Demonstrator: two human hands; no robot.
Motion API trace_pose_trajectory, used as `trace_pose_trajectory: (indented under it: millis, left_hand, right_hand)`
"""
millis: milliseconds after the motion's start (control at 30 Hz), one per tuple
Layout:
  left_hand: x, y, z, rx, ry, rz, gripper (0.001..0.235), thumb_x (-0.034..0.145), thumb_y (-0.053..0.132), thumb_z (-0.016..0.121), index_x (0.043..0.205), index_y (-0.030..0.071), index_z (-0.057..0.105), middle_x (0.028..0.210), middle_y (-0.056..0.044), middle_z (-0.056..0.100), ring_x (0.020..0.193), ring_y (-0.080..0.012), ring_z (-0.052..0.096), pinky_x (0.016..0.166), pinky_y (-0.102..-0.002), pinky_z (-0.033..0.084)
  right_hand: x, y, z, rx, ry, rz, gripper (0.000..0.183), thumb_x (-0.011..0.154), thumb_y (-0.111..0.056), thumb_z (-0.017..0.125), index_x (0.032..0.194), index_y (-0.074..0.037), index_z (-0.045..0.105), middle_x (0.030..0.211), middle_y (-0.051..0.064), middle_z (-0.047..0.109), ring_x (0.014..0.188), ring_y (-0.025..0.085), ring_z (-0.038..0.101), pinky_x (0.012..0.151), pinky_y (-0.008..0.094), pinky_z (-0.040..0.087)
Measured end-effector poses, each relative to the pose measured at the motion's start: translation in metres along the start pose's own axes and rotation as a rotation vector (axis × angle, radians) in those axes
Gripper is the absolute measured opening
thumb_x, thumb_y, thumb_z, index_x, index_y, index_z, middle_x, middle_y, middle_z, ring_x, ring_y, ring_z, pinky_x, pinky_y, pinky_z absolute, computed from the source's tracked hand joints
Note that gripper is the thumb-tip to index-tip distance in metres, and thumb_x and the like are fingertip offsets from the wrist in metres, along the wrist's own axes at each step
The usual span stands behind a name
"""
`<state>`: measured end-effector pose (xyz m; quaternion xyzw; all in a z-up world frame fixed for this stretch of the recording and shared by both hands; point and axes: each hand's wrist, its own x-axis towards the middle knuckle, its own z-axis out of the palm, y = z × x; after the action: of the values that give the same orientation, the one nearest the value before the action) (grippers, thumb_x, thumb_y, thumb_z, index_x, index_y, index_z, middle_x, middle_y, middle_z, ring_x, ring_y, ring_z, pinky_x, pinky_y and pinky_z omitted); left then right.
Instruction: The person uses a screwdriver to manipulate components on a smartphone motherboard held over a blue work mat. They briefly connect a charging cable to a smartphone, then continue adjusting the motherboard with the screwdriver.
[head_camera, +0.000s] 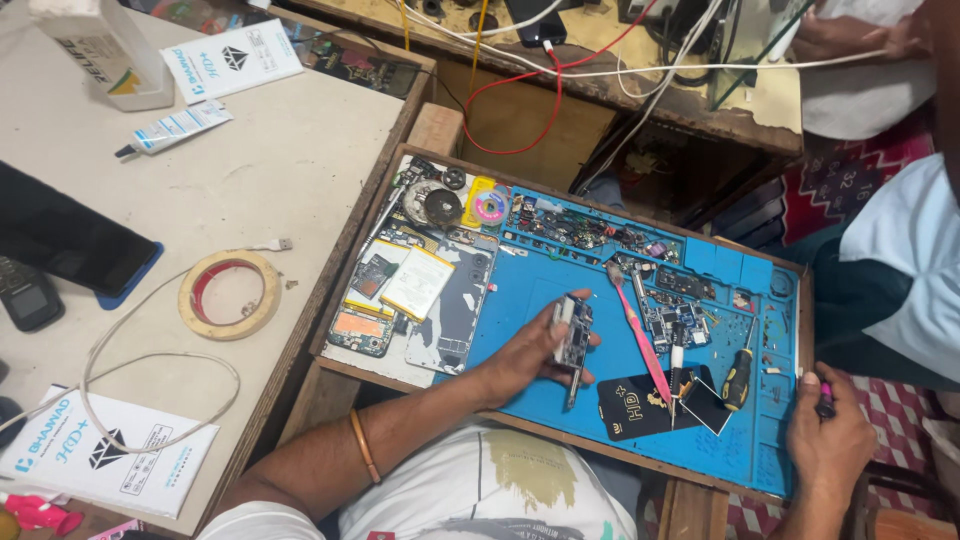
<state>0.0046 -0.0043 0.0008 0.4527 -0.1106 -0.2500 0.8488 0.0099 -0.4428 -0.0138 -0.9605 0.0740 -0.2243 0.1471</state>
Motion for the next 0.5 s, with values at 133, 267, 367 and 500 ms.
trace_pose_trajectory:
  millis: [133, 267, 367, 500]
  left_hand:
    - [0.004, 0.004, -0.007, -0.280, 0.115, 0.006, 0.088, 0.094, 0.076, 0.039, 0.164, 0.029, 0.017, 0.132, -0.017, 0.061, 0.106, -0.0338, 0.070, 0.090, -0.044, 0.059]
    - [0.009, 0.004, -0.013, -0.359, 0.184, -0.041, 0.082, 0.092, 0.073, 0.037, 0.162, 0.034, 0.017, 0.134, -0.015, 0.061, 0.110, -0.0329, 0.068, 0.090, -0.046, 0.058]
    - [0.011, 0.001, -0.018, -0.386, 0.207, -0.056, 0.079, 0.100, 0.069, 0.034, 0.157, 0.016, 0.029, 0.137, -0.016, 0.060, 0.116, -0.0331, 0.068, 0.091, -0.051, 0.060]
    - [0.014, -0.007, -0.023, -0.437, 0.201, -0.041, 0.068, 0.106, 0.058, 0.038, 0.152, 0.008, 0.036, 0.135, -0.017, 0.060, 0.117, -0.0340, 0.066, 0.091, -0.052, 0.061]
  right_hand:
    - [-0.003, -0.001, 0.001, 0.028, 0.045, -0.003, 0.038, 0.115, -0.036, 0.058, 0.131, -0.005, 0.072, 0.116, 0.022, 0.072, 0.109, 0.042, 0.069, 0.098, 0.048, 0.053]
    - [-0.005, -0.010, -0.005, 0.055, 0.174, -0.104, 0.036, 0.118, -0.030, 0.054, 0.131, 0.000, 0.069, 0.123, 0.021, 0.073, 0.113, 0.036, 0.071, 0.102, 0.041, 0.055]
    - [-0.013, -0.046, -0.010, 0.318, 0.214, -0.131, 0.038, 0.115, -0.027, 0.051, 0.132, 0.005, 0.064, 0.123, 0.020, 0.073, 0.118, 0.030, 0.073, 0.106, 0.037, 0.057]
    - [-0.041, -0.121, -0.007, 0.537, 0.078, -0.236, 0.041, 0.121, -0.034, 0.053, 0.131, 0.004, 0.065, 0.115, 0.016, 0.074, 0.108, 0.023, 0.072, 0.101, 0.033, 0.055]
